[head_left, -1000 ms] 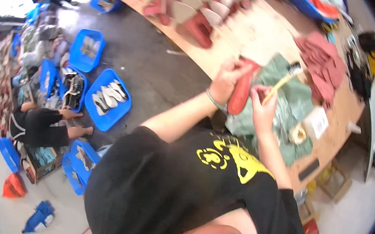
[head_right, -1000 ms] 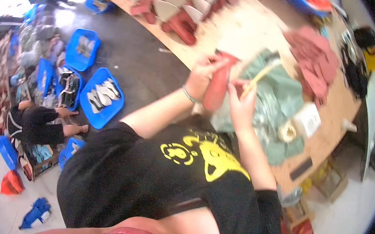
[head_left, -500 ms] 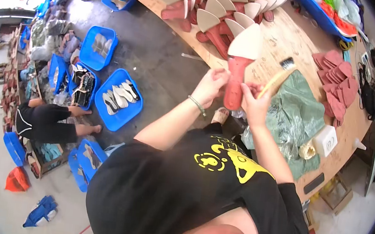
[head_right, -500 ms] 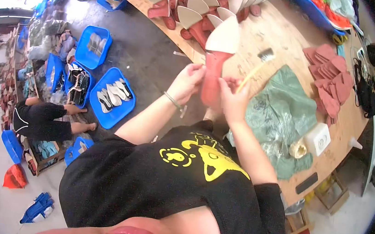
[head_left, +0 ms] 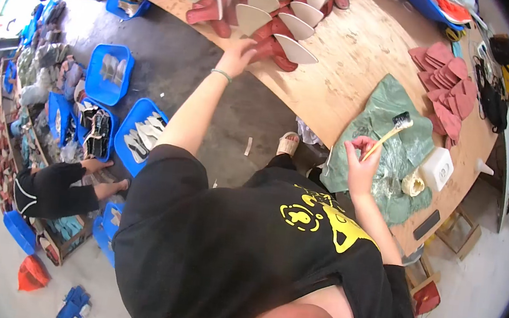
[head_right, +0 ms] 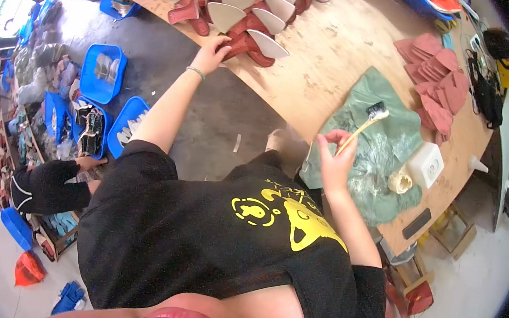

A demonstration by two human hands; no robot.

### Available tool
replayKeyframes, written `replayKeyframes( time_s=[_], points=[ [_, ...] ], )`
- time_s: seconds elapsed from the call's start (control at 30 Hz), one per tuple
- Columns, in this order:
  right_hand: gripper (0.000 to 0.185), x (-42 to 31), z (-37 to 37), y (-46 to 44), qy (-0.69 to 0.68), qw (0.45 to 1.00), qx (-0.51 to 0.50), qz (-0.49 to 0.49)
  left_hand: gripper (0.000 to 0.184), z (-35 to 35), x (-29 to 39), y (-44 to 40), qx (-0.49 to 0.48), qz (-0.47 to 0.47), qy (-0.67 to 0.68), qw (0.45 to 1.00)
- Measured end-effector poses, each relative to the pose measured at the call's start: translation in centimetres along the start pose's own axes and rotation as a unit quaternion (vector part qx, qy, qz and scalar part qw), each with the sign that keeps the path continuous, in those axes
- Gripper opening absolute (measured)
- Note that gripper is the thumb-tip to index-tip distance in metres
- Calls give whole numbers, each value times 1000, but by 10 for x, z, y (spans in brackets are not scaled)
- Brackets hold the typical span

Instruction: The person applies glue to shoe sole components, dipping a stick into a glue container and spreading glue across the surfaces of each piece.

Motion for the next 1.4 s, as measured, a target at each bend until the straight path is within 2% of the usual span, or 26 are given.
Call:
replayKeyframes(
  time_s=[0.03, 0.07, 0.13, 0.2, 0.27, 0.3, 0.33, 0.37, 0.4, 0.43, 0.5, 0.57, 0.67, 0.77, 0.87, 1.03, 1.13, 1.2, 1.27, 1.3, 1.33, 1.4],
  points=[
    [38, 2, -8, 4, 22, 1000, 0, -3, 29, 7, 0, -8, -25, -1, 11, 1000],
    [38, 5, -13, 7, 43, 999, -1, -5, 28, 9, 3, -11, -11, 16, 4, 1000],
    [38, 11, -22, 10, 12, 1000, 16, 6, 27, 6, 8, -11, 59, -22, 15, 998],
    [38, 14, -31, 15, 4, 999, 33, 15, 30, 0, 22, -5, 138, 38, -145, 979],
    [38, 12, -36, 16, -15, 999, 48, 19, 34, -14, 66, 4, 222, 103, -298, 923],
    [38, 10, -38, 17, -24, 998, 55, 23, 38, -13, 70, 8, 234, 100, -343, 904],
    [38, 7, -41, 18, -30, 997, 60, 25, 38, -14, 65, 14, 263, 26, -211, 941],
    [38, 3, -44, 18, -36, 997, 64, 26, 37, -11, 60, 19, 286, -51, -74, 954],
    [38, 0, -45, 15, -44, 996, 68, 24, 37, -5, 55, 22, 306, -126, 63, 942],
    [38, -2, -49, 14, -40, 997, 67, 12, 31, -4, 68, 19, 331, -163, 255, 894],
    [38, -4, -57, 15, -57, 995, 78, 23, 27, -6, 87, 24, 283, -274, 491, 777],
    [37, -5, -63, 14, -58, 995, 80, 31, 29, -15, 140, 27, 219, -373, 682, 590],
    [38, -6, -71, 19, -102, 991, 84, 10, 26, -38, 239, 18, 56, -317, 834, 449],
    [38, -10, -81, 28, -105, 991, 84, 18, 24, -52, 291, 19, -41, -258, 868, 421],
    [37, -11, -90, 37, -100, 990, 98, 9, 23, -57, 300, 28, -70, -273, 880, 383],
    [36, -9, -112, 55, -64, 992, 109, -6, 20, -67, 301, 46, -98, -241, 889, 378],
    [36, -5, -124, 62, -64, 990, 121, 19, 21, -67, 302, 52, -125, -227, 830, 494],
    [36, -2, -132, 64, -70, 989, 129, 18, 23, -49, 269, 64, -99, -217, 656, 716],
    [36, -6, -138, 65, -67, 988, 141, 22, 36, -28, 256, 79, -88, -238, 429, 867],
    [36, -6, -142, 65, -64, 987, 149, 0, 46, -17, 249, 96, -130, -285, 413, 855],
    [36, -7, -149, 66, -52, 986, 158, -1, 49, -6, 236, 111, -160, -290, 397, 856],
    [36, -9, -153, 65, -38, 986, 165, 1, 56, 13, 232, 129, -151, -207, 322, 911]
  ],
)
Point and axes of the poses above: each hand's wrist, its own y-axis away from the middle knuckle, its own z-axis out of the palm, x = y × z, the point moved 7 cm from there along -y, towards the middle knuckle, and after that the axes turned 14 degrees about x, right-handed, at the moved point
